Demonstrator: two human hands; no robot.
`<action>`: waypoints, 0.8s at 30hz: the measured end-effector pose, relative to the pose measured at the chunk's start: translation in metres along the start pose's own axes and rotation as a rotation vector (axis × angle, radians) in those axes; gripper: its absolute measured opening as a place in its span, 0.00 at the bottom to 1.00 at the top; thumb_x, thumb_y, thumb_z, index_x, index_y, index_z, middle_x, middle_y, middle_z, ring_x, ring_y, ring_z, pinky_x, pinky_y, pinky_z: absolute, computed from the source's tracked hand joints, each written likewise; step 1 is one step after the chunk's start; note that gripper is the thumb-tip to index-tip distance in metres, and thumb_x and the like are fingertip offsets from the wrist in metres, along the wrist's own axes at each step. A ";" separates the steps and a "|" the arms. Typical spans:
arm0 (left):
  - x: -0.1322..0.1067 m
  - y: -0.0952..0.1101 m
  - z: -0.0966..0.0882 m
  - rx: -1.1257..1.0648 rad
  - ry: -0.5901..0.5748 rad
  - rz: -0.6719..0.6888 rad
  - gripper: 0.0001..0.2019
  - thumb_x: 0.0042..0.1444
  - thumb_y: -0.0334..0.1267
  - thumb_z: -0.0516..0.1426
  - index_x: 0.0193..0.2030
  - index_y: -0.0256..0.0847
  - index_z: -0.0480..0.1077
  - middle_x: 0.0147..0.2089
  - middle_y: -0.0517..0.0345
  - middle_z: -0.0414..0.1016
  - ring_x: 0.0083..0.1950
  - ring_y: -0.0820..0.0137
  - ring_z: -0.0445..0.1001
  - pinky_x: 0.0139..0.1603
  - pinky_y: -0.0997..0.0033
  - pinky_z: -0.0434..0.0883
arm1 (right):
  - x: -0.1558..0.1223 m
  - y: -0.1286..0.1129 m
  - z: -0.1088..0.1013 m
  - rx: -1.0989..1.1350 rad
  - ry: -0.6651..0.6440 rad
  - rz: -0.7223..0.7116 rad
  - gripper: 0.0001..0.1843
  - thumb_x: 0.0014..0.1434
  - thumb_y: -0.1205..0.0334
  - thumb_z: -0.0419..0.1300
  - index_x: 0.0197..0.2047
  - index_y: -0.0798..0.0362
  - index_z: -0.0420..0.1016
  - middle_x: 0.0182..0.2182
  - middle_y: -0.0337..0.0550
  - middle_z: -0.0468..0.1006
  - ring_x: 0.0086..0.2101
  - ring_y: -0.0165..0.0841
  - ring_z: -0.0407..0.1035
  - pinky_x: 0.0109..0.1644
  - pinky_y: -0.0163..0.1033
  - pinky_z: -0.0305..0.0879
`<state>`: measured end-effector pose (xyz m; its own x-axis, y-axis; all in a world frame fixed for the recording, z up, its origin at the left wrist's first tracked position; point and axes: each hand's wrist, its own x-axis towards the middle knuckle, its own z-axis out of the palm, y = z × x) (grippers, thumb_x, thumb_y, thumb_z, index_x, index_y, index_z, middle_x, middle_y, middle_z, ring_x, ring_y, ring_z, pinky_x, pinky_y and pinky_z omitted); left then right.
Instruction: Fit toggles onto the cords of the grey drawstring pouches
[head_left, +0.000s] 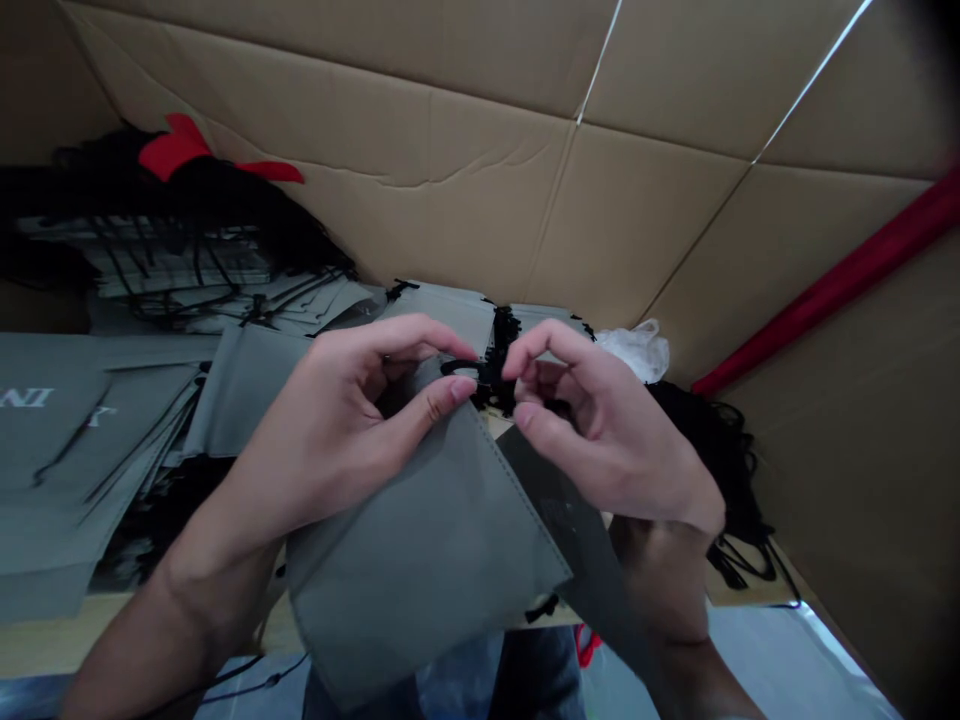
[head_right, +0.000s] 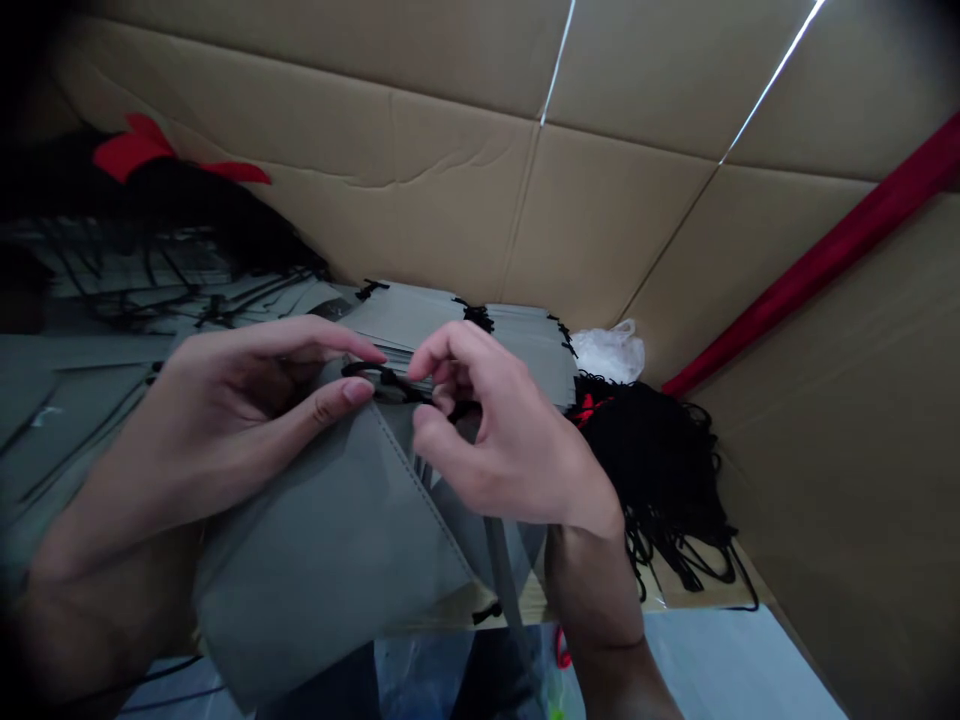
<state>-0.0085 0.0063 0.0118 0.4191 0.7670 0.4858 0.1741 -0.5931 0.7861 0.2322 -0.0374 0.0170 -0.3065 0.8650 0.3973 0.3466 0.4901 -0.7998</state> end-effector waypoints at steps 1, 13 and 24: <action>0.000 0.001 0.001 0.035 0.032 0.020 0.10 0.69 0.47 0.72 0.51 0.46 0.88 0.40 0.60 0.88 0.33 0.73 0.76 0.29 0.74 0.67 | -0.002 0.001 -0.002 0.028 0.013 -0.004 0.16 0.61 0.74 0.63 0.49 0.47 0.71 0.40 0.36 0.69 0.38 0.33 0.65 0.39 0.41 0.64; 0.001 0.001 0.006 -0.191 0.107 0.045 0.06 0.67 0.39 0.74 0.50 0.48 0.89 0.45 0.63 0.90 0.43 0.72 0.86 0.41 0.77 0.78 | -0.006 -0.003 0.000 0.227 0.172 -0.184 0.18 0.67 0.78 0.70 0.48 0.46 0.74 0.43 0.37 0.78 0.42 0.31 0.77 0.45 0.36 0.79; 0.001 0.003 0.014 -0.336 0.167 -0.079 0.08 0.67 0.43 0.75 0.41 0.45 0.85 0.37 0.60 0.85 0.36 0.73 0.80 0.34 0.79 0.74 | -0.006 0.000 0.010 0.020 0.399 -0.405 0.15 0.67 0.75 0.76 0.46 0.45 0.84 0.38 0.35 0.88 0.37 0.32 0.86 0.41 0.34 0.87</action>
<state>0.0049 0.0013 0.0095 0.2607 0.8531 0.4520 -0.1136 -0.4379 0.8918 0.2256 -0.0436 0.0101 -0.0511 0.5835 0.8105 0.2528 0.7927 -0.5548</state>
